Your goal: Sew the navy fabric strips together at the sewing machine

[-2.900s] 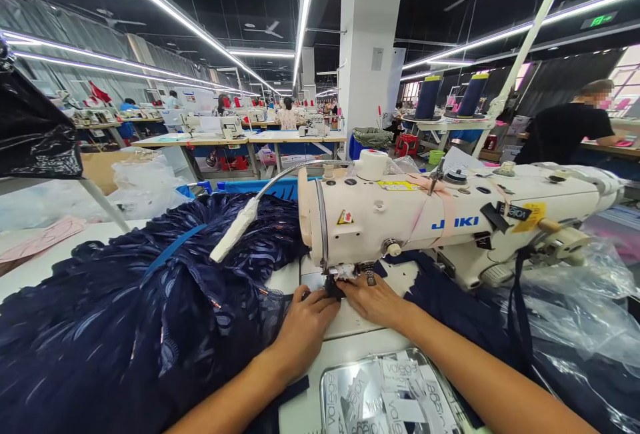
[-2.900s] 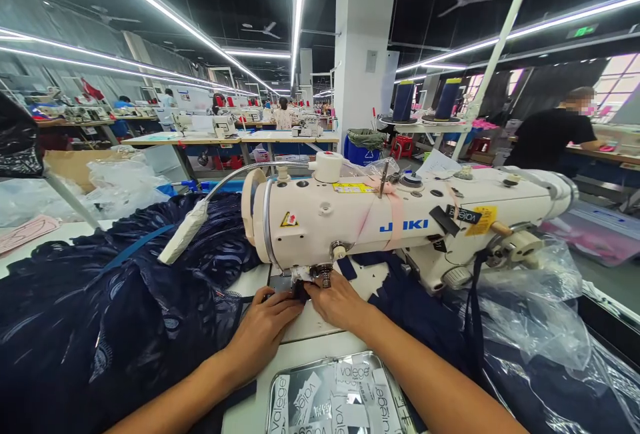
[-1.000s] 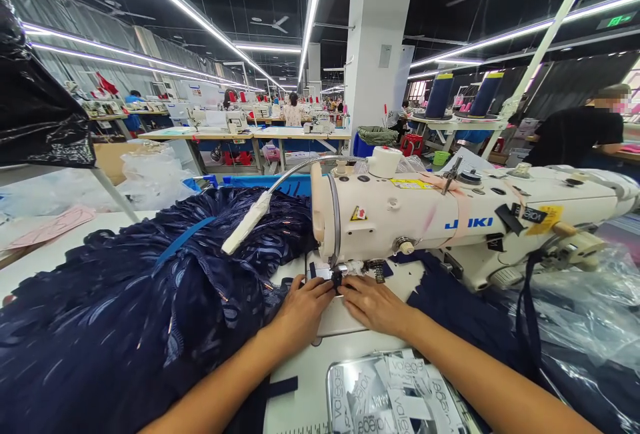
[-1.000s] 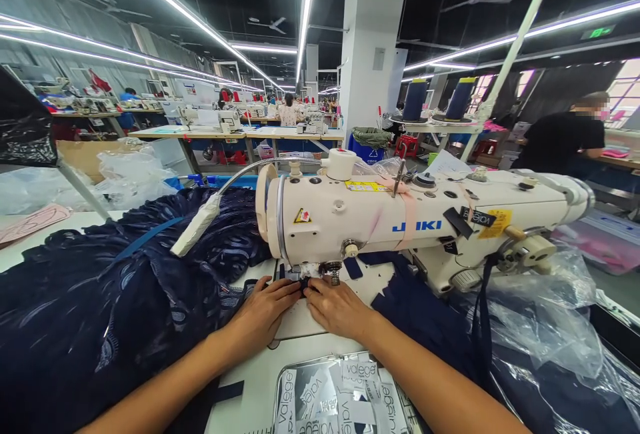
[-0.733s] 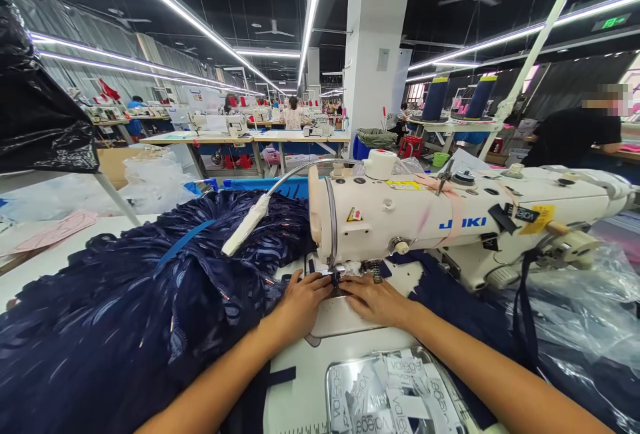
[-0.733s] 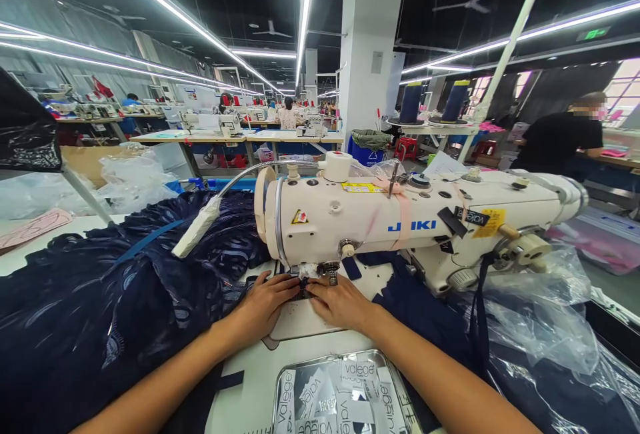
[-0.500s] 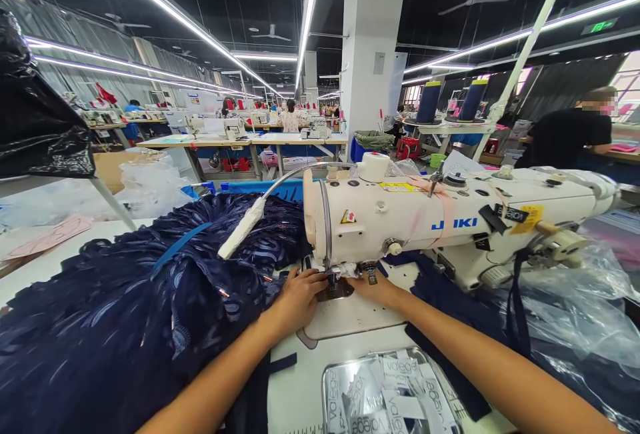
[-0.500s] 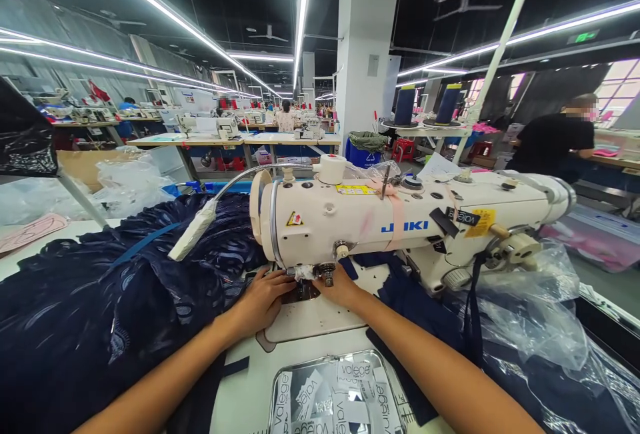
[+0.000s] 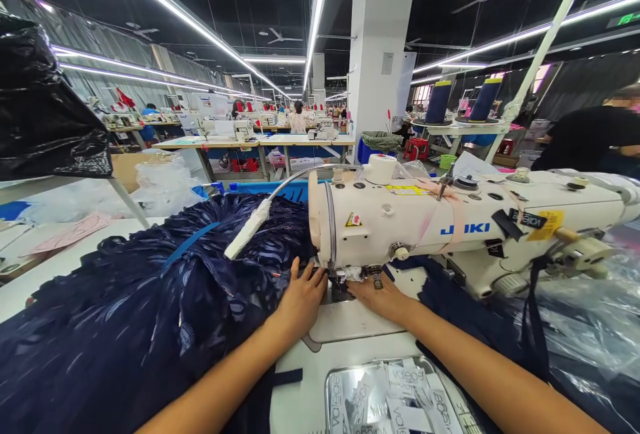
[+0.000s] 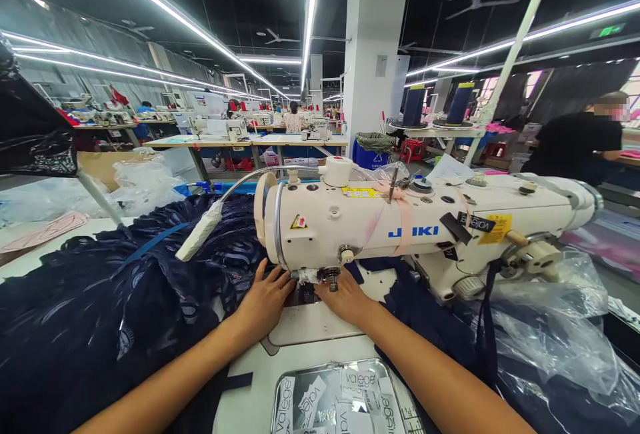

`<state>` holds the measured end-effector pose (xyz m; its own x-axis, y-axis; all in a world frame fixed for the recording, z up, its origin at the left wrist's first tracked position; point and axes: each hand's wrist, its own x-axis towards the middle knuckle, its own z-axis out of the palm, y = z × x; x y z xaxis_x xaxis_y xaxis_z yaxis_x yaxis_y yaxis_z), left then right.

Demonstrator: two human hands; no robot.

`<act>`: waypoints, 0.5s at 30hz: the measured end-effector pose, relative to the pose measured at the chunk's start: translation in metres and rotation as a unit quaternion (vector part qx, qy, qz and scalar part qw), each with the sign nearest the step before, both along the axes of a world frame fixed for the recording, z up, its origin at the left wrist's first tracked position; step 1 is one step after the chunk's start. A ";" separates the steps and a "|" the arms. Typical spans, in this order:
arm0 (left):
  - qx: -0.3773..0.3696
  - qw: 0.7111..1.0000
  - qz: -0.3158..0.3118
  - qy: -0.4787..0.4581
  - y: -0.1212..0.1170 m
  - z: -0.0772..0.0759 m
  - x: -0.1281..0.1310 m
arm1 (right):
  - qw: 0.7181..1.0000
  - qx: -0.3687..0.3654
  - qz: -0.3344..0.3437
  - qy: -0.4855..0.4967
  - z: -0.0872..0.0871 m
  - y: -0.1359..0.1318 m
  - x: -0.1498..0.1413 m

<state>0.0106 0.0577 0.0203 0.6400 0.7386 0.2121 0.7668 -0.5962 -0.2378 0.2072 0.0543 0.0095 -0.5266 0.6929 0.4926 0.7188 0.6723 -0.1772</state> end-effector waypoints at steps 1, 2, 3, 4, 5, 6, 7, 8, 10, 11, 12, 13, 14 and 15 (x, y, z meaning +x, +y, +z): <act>-0.010 1.000 -0.002 0.006 0.002 0.002 0.001 | 1.000 0.011 0.003 -0.006 -0.004 0.002 0.000; -0.017 1.000 -0.003 0.010 0.003 0.004 0.003 | 1.000 0.019 0.005 -0.013 -0.008 0.004 0.000; -0.020 1.000 -0.002 0.013 0.003 0.005 0.004 | 0.999 0.028 0.006 -0.019 -0.013 0.006 0.000; -0.020 1.000 -0.001 0.013 0.004 0.006 0.004 | 0.999 0.039 0.004 -0.025 -0.018 0.008 0.000; -0.018 1.000 0.000 0.013 0.004 0.006 0.005 | 0.998 0.052 -0.001 -0.031 -0.022 0.010 0.000; -0.016 1.000 0.000 0.013 0.004 0.006 0.005 | 0.997 0.066 -0.009 -0.035 -0.025 0.011 0.000; -0.015 1.000 0.001 0.014 0.003 0.007 0.005 | 0.996 0.082 -0.018 -0.042 -0.028 0.012 0.000; -0.015 1.000 0.001 0.016 0.003 0.007 0.005 | 0.994 0.096 -0.027 -0.048 -0.029 0.012 0.000; -0.019 1.000 0.004 0.020 0.003 0.007 0.005 | 0.992 0.105 -0.033 -0.059 -0.029 0.011 -0.001; -0.022 1.000 0.006 0.022 0.003 0.008 0.005 | 0.992 0.102 -0.033 -0.064 -0.029 0.010 -0.002; -0.026 0.999 0.006 0.023 0.003 0.008 0.005 | 0.992 0.097 -0.035 -0.069 -0.028 0.009 -0.002; -0.029 0.999 0.006 0.023 0.003 0.009 0.005 | 0.992 0.092 -0.040 -0.074 -0.027 0.008 -0.003; -0.031 0.999 0.006 0.023 0.003 0.009 0.005 | 0.992 0.089 -0.048 -0.078 -0.026 0.007 -0.004; -0.033 0.999 0.005 0.022 0.004 0.010 0.006 | 0.991 0.088 -0.059 -0.082 -0.026 0.007 -0.005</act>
<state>0.0163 0.0615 0.0301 0.6396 0.7570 0.1339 0.7628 -0.6034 -0.2323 0.2023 0.0611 -0.0161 -0.5301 0.6655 0.5255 0.8039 0.5915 0.0618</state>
